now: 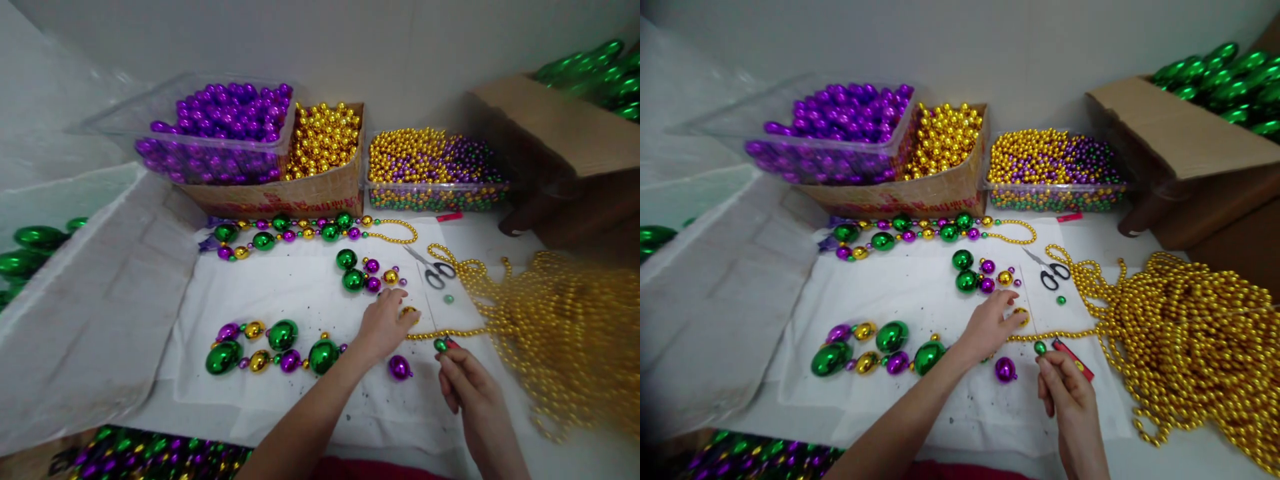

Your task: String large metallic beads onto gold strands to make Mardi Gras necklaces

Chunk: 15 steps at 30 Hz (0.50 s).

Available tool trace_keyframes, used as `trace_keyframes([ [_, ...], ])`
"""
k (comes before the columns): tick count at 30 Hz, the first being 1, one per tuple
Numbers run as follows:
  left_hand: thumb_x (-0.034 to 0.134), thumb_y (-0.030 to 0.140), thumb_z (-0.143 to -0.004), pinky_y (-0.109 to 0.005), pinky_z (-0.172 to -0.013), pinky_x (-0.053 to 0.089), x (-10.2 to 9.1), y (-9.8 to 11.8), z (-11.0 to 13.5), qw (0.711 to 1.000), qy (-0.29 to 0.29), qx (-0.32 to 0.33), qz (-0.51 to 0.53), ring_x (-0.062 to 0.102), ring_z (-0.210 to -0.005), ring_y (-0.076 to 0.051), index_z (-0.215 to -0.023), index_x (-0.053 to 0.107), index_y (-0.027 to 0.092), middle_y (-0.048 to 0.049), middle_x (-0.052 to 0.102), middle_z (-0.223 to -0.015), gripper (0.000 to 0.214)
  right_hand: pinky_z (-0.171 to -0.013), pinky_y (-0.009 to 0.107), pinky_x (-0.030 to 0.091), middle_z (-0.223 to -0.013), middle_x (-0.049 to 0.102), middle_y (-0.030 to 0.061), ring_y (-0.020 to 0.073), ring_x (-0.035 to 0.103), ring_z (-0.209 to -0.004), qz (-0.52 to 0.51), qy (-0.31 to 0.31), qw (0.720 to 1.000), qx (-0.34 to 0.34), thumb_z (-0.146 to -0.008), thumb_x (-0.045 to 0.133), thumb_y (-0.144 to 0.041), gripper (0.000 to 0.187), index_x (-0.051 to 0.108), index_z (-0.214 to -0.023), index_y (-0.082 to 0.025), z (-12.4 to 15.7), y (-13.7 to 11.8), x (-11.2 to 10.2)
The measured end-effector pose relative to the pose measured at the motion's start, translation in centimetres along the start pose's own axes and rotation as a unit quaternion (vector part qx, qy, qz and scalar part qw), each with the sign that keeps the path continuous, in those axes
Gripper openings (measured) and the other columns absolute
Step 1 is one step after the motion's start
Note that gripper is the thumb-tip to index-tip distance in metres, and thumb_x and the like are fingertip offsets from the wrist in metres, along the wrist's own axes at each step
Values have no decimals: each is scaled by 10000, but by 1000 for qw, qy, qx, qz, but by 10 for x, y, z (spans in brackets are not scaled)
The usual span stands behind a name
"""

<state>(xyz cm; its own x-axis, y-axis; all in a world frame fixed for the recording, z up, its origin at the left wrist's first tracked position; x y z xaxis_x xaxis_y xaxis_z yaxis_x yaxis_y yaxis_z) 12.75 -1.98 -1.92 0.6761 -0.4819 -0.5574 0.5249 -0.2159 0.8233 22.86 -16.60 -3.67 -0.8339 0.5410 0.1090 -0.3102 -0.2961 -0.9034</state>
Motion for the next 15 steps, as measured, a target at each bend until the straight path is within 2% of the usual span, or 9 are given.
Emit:
trace_keyframes([
  [2,613,420,-792,-374,-812,445,12,-1,-1,997,10,3,-71,572,-891,-235,-1026,608,186,-76,585,-995,332,-379,180,249,-491,475,-40,79,356,-426,-15,-1,1000,11,-741,701,-481,334,628,-860,-178,0,2,-3],
  [5,644,330,-780,-334,-789,452,13,-7,-4,999,35,-8,-21,567,-840,-196,-946,615,176,-51,579,-930,228,-375,170,214,-487,449,-50,70,332,-429,-33,3,999,38,-731,715,-472,329,635,-883,-191,5,2,-6],
  [9,676,183,-734,-281,-775,466,-18,-13,-7,988,120,19,98,555,-903,-169,-1038,596,182,-50,555,-1032,315,-377,190,115,-414,360,-73,56,246,-384,-16,-17,996,88,-725,708,-490,338,643,-872,-193,17,1,-4],
  [12,655,132,-737,-256,-742,475,-40,-16,-5,981,163,45,96,544,-975,-179,-1064,591,193,-61,531,-1093,339,-392,211,72,-375,351,-69,50,212,-361,21,-45,995,90,-739,678,-521,358,640,-839,-180,25,-2,2],
  [15,655,131,-741,-267,-751,480,-48,-21,-4,978,182,41,91,552,-984,-187,-1070,579,189,-63,553,-1087,343,-408,214,93,-378,344,-66,52,244,-366,43,-53,994,82,-726,674,-549,393,645,-810,-166,28,-5,8],
])
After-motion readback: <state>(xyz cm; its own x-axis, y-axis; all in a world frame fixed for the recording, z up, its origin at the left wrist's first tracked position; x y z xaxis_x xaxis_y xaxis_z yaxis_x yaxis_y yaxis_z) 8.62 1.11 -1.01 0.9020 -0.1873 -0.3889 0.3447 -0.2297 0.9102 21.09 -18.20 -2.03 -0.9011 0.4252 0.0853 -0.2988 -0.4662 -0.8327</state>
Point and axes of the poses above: each hand's wrist, its own z-axis away from the middle knuckle, its own x-axis out of the palm, y = z × x, the point moved 4 cm from there along -z, towards the middle knuckle
